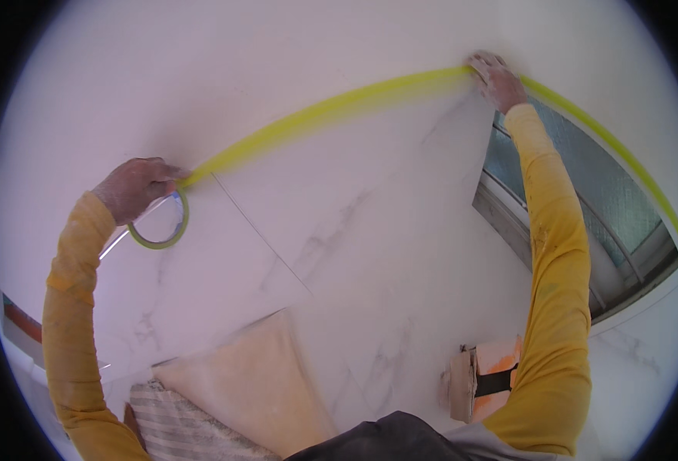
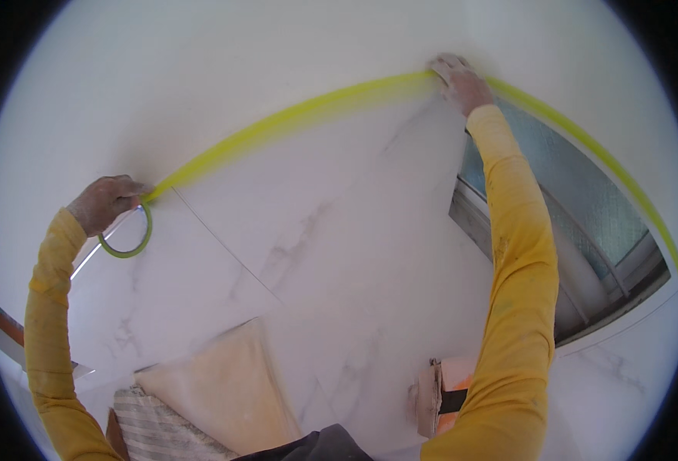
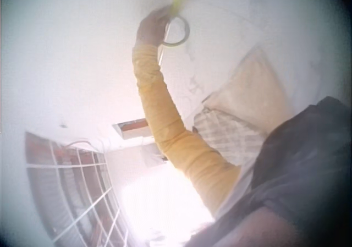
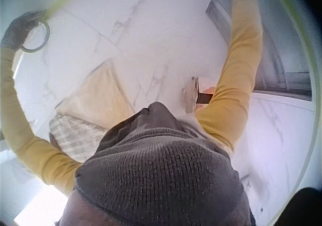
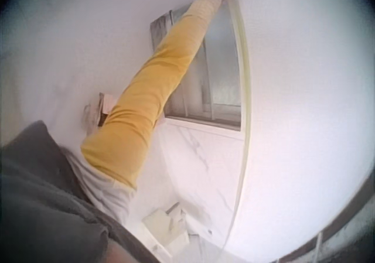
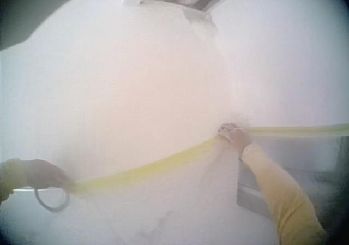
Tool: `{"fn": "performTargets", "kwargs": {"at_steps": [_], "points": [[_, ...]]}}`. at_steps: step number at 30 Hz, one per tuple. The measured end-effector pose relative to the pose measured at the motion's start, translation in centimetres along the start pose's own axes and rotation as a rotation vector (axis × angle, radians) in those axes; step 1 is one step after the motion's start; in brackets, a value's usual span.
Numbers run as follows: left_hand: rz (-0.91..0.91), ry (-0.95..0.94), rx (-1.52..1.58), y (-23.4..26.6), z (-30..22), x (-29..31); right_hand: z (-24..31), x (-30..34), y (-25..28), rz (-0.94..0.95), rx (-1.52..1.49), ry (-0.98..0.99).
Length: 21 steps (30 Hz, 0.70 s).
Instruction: The person applies a strip of yellow masking tape along the upper edge of a white tiled wall, smoothing it with their hands and adjusting position around a window frame. They continue taping along the wall-ceiling junction, pressing the tape firmly to ensure adhesion.
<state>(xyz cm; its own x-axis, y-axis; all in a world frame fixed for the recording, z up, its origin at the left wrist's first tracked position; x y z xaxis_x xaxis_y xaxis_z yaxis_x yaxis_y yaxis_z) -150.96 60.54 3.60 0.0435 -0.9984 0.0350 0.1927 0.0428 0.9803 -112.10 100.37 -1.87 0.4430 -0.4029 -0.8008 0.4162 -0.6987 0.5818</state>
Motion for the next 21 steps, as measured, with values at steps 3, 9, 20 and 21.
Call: {"fn": "performTargets", "kwargs": {"at_steps": [3, 9, 20, 21], "points": [[-0.007, 0.035, 0.040, 0.0, 0.4, 0.3, 1.4, -0.5, -0.3, -0.100, -0.027, 0.159], [0.000, 0.085, 0.019, -0.1, -0.1, -0.7, -0.1, -2.6, -0.7, 0.031, -0.137, 0.114], [-0.107, 0.044, 0.071, 0.0, -0.2, 0.3, 0.0, -0.5, -2.0, -0.114, -0.045, 0.111], [-0.140, 0.022, 0.041, -0.1, -0.8, 0.2, -0.2, 0.2, -2.0, -0.113, -0.047, 0.093]]}}
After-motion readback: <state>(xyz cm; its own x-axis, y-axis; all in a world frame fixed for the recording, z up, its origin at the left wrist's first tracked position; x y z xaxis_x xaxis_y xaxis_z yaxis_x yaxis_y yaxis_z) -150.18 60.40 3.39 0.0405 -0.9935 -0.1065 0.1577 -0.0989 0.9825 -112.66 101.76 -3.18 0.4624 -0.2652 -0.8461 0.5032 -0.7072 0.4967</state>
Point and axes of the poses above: each hand's wrist, its own x-axis away from the middle knuckle, its own y-axis out of the back of the hand, z = x × y, the point moved 9 cm from there along -x, towards the middle knuckle, and after that the axes turned 4 degrees about -y, right-handed, at the moved point
